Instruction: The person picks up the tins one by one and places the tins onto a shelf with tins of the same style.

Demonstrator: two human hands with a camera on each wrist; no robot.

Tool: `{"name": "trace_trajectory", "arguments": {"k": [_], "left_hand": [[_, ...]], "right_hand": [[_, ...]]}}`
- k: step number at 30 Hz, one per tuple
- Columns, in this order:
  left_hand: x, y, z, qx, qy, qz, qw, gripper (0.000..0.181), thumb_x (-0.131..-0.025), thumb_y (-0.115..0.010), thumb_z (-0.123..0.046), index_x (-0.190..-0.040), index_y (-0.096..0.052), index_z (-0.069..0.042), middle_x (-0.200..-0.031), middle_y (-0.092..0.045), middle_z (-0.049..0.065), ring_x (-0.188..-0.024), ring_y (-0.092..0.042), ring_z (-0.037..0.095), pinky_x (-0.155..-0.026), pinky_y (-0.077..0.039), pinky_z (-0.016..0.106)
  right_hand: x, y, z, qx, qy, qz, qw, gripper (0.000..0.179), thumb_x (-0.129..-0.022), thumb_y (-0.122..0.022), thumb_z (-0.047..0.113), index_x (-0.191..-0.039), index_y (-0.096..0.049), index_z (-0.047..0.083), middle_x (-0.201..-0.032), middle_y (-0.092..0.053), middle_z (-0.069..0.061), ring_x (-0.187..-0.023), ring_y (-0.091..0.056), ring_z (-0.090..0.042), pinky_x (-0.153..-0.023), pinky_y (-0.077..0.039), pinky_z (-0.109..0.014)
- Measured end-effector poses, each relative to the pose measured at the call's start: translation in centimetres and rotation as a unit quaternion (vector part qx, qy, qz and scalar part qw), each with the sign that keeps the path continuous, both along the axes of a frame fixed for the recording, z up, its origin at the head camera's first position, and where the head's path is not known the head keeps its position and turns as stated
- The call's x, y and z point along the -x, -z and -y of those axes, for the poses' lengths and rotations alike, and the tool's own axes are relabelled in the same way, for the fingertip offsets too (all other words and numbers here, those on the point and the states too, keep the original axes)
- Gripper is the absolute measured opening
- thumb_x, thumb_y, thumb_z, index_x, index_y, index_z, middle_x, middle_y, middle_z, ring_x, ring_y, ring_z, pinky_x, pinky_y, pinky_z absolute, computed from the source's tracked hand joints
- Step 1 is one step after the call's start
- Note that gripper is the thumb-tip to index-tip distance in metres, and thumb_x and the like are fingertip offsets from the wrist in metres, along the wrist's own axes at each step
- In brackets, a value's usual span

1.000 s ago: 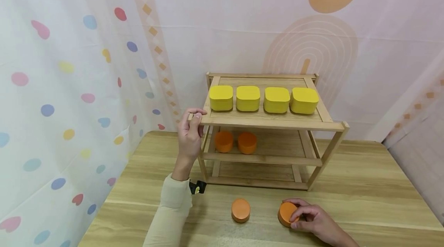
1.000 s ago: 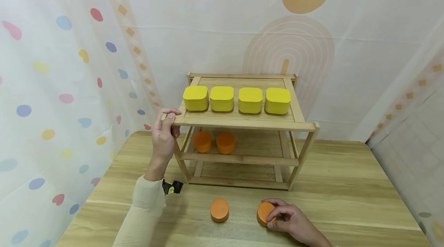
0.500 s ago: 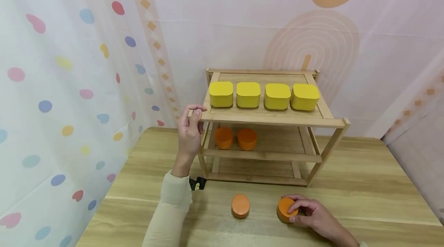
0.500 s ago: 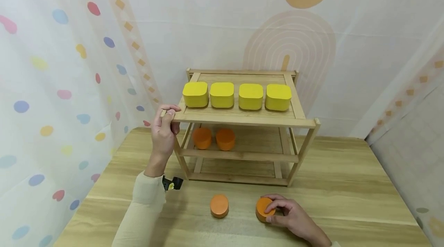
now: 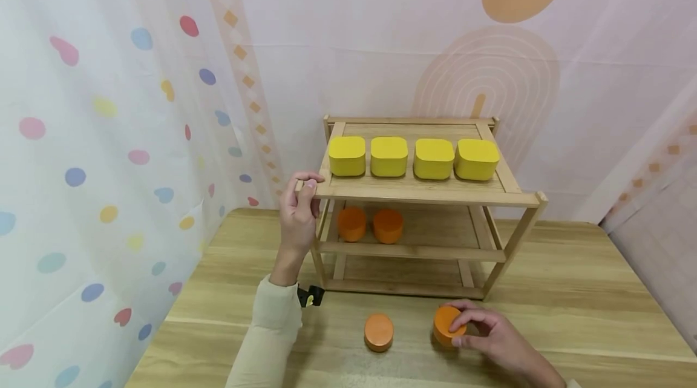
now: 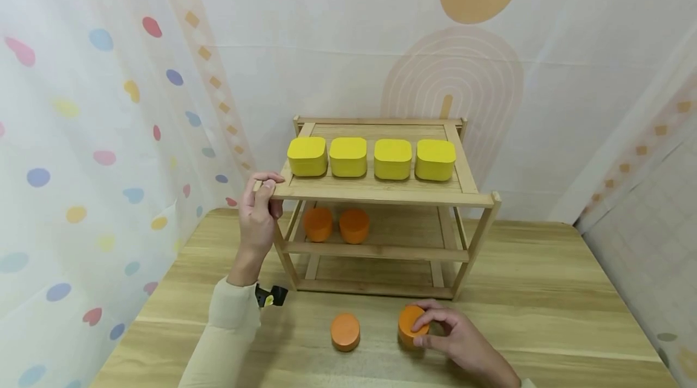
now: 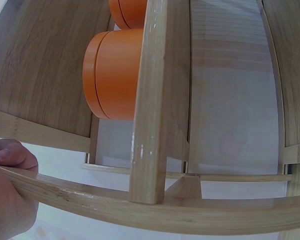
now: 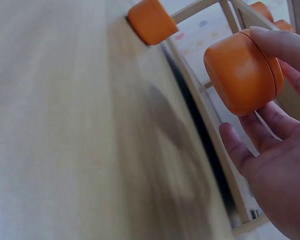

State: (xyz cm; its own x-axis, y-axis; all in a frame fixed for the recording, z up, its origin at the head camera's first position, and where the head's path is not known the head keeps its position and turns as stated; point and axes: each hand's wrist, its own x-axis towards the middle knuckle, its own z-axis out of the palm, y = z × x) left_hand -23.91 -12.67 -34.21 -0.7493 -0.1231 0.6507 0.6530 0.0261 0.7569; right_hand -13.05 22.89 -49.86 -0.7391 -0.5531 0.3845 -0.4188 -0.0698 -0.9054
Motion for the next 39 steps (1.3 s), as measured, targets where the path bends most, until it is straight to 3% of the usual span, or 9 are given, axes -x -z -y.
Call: {"name": "trace_trajectory", "arguments": {"k": [5, 10, 18, 25, 39], "left_hand": [[0.0, 0.0, 0.0, -0.003, 0.004, 0.002, 1.0, 0.029, -0.103, -0.043, -0.018, -0.103, -0.057, 0.007, -0.052, -0.038, 0.003, -0.046, -0.036, 0.012, -0.046, -0.032, 0.022], [0.0, 0.0, 0.0, -0.008, 0.006, -0.003, 0.9999, 0.028, -0.103, -0.043, -0.018, -0.103, -0.057, 0.007, -0.052, -0.038, 0.004, -0.046, -0.036, 0.012, -0.045, -0.032, 0.022], [0.0, -0.1, -0.1, -0.005, 0.006, -0.002, 1.0, 0.028, -0.104, -0.043, -0.018, -0.102, -0.057, 0.007, -0.051, -0.038, 0.004, -0.046, -0.036, 0.012, -0.045, -0.032, 0.022], [0.0, 0.0, -0.1, -0.007, 0.006, -0.002, 1.0, 0.028, -0.103, -0.043, -0.018, -0.102, -0.057, 0.007, -0.051, -0.038, 0.006, -0.046, -0.036, 0.012, -0.045, -0.032, 0.022], [0.0, 0.1, 0.1, -0.006, 0.007, -0.001, 1.0, 0.029, -0.103, -0.043, -0.019, -0.103, -0.056, 0.007, -0.052, -0.038, 0.005, -0.046, -0.036, 0.012, -0.045, -0.032, 0.022]], "right_hand": [[0.3, -0.8, 0.0, -0.011, 0.021, -0.027, 0.9994, 0.029, -0.085, -0.064, -0.015, -0.104, -0.068, 0.006, -0.138, -0.054, -0.017, -0.125, -0.053, -0.008, -0.096, -0.049, -0.023], [0.5, -1.6, -0.1, -0.027, 0.035, -0.031, 0.9986, 0.029, -0.084, -0.067, -0.014, -0.102, -0.068, 0.009, -0.138, -0.054, -0.01, -0.125, -0.053, -0.007, -0.098, -0.047, -0.022], [1.1, -4.3, 0.4, -0.002, -0.001, -0.081, 0.9967, 0.039, -0.082, -0.061, -0.022, -0.107, -0.068, 0.007, -0.14, -0.053, -0.009, -0.125, -0.054, -0.011, -0.096, -0.049, -0.023], [1.4, -6.4, 0.9, 0.011, -0.007, -0.06, 0.9981, 0.037, -0.082, -0.061, -0.022, -0.105, -0.069, 0.007, -0.139, -0.054, -0.004, -0.123, -0.055, -0.011, -0.095, -0.05, -0.024], [2.5, -8.9, 1.8, 0.008, -0.018, -0.08, 0.9966, 0.038, -0.081, -0.063, -0.022, -0.103, -0.07, 0.008, -0.138, -0.055, -0.005, -0.123, -0.055, -0.014, -0.093, -0.05, -0.024]]}}
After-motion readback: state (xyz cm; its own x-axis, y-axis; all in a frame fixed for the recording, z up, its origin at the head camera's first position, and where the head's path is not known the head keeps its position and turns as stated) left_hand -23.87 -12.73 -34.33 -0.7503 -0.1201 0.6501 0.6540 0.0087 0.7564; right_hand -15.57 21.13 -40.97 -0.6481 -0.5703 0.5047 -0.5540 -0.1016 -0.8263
